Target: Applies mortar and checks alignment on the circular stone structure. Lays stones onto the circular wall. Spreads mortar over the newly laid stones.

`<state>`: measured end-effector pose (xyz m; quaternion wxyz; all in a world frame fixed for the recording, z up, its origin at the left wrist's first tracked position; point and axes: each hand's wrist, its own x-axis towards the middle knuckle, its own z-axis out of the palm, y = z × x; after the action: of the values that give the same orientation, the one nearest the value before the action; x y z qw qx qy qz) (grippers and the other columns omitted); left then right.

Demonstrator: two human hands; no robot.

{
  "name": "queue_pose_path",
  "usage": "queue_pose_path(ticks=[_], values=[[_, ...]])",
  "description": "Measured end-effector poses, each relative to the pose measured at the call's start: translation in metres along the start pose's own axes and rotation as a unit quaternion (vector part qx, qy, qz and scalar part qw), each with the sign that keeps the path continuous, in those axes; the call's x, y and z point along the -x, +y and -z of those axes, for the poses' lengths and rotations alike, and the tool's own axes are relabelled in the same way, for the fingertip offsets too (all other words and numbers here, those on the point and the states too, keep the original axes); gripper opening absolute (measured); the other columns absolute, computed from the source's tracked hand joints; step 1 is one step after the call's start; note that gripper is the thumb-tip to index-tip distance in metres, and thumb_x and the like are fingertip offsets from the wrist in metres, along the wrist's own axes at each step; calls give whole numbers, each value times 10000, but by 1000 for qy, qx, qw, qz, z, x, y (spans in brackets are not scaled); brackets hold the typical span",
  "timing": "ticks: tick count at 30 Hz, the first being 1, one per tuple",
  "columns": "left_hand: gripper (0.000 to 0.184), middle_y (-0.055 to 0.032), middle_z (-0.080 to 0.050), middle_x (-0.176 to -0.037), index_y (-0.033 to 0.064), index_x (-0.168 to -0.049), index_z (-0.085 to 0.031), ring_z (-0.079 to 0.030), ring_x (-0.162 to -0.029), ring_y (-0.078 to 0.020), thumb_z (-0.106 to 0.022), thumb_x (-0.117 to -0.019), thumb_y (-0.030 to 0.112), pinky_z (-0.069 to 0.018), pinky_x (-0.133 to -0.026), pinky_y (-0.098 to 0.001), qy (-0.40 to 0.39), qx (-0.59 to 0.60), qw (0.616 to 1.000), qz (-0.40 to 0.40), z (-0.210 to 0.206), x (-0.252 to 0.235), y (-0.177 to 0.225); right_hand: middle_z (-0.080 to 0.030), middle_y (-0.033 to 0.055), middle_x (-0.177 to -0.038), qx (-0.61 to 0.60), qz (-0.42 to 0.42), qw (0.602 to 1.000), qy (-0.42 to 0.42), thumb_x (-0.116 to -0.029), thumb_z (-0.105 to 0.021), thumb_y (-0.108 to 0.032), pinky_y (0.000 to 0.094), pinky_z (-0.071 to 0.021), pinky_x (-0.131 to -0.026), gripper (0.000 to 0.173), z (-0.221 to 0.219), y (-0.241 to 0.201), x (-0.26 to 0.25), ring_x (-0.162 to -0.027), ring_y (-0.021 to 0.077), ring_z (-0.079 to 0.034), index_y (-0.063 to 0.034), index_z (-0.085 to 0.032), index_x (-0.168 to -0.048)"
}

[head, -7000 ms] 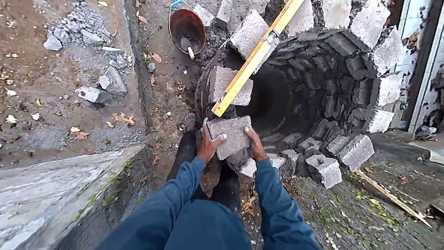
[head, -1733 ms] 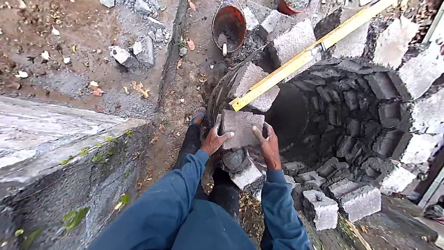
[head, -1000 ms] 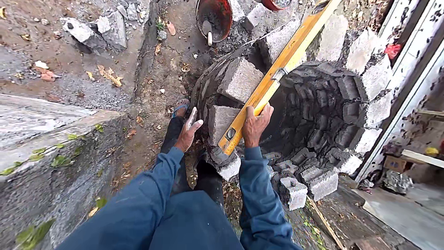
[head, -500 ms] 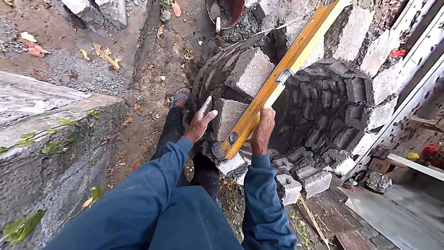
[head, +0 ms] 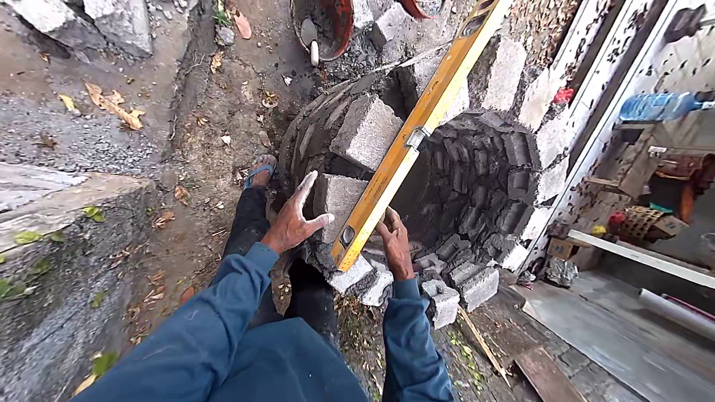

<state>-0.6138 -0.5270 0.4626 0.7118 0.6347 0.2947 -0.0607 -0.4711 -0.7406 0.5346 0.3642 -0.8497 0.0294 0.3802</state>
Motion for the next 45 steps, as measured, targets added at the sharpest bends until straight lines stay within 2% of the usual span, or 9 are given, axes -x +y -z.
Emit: queue_pose_path(ticks=[11, 23, 27, 29, 32, 34, 37, 41, 45], values=[[1068, -85, -248, -1688, 104, -1638, -218, -278, -1537, -207, -840, -803, 339, -270, -1245, -422, -23, -47, 999, -16, -7, 3, -3, -533, 166, -1486, -7, 16, 1000, -21, -897, -736, -205, 304, -460, -1114, 718, -7, 8, 7, -1345, 143, -539, -17, -434, -1521], [1023, -64, -214, -1702, 95, -1642, -198, -280, -1537, -205, -812, -852, 306, -267, -1248, -397, -39, -59, 996, -47, -2, 3, 2, -488, 103, -1546, 16, 23, 998, -47, -909, -756, -284, 365, -443, -1137, 746, 0, 15, 3, -1389, 143, -495, -107, -420, -1551], [1071, -58, -222, -1700, 126, -1652, -170, -305, -1525, -238, -831, -835, 331, -288, -1235, -428, -35, -54, 997, -38, 1, 7, 6, -476, 154, -1548, 66, 30, 996, -56, -919, -750, -289, 427, -415, -1150, 756, 4, 12, 0, -1398, 213, -491, -86, -401, -1559], [1069, -37, -204, -1707, 186, -1665, -106, -285, -1532, -228, -766, -874, 471, -297, -1228, -438, -26, -1, 1000, -5, 7, 10, 6, -446, 161, -1575, 70, 36, 996, -47, -941, -722, -333, 440, -379, -1180, 775, 6, 13, -1, -1433, 231, -457, -91, -366, -1585], [870, 9, -263, -1688, 254, -1660, -150, -324, -1514, -174, -546, -973, 612, -337, -1210, -433, 30, 116, 991, 64, 30, 11, -1, -563, 142, -1471, -1, 23, 1000, 7, -1012, -605, -323, 382, -476, -1095, 615, 4, 10, -2, -1318, 181, -571, -68, -430, -1543], [774, -6, -345, -1652, 238, -1643, -232, -387, -1478, -188, -518, -1004, 567, -369, -1183, -455, 69, 113, 986, 105, 53, 9, -7, -626, 162, -1376, -10, 7, 999, 44, -1032, -586, -302, 376, -536, -1000, 539, 4, 8, 1, -1203, 187, -642, -33, -487, -1488], [631, -127, -504, -1526, 95, -1573, -371, -494, -1389, -270, -553, -1047, 392, -401, -1144, -486, 104, 50, 977, 177, 90, -7, -8, -639, 182, -1339, 4, -17, 997, 75, -1048, -562, -283, 369, -559, -968, 475, 7, 7, 8, -1163, 197, -662, -1, -539, -1429], [563, -183, -596, -1409, 53, -1509, -459, -574, -1296, -330, -576, -1049, 356, -434, -1097, -536, 64, -101, 961, 250, 140, -20, -16, -637, 179, -1348, 10, -81, 992, 99, -1050, -560, -267, 384, -534, -1008, 449, 11, 17, 44, -1194, 206, -645, 3, -566, -1408], [527, -250, -574, -1402, 20, -1484, -480, -573, -1284, -370, -554, -1059, 323, -436, -1082, -546, 3, -196, 931, 307, 179, -23, -24, -653, 185, -1314, -23, -139, 982, 125, -1049, -570, -247, 417, -552, -974, 427, 8, 21, 83, -1158, 227, -662, 4, -577, -1395]])
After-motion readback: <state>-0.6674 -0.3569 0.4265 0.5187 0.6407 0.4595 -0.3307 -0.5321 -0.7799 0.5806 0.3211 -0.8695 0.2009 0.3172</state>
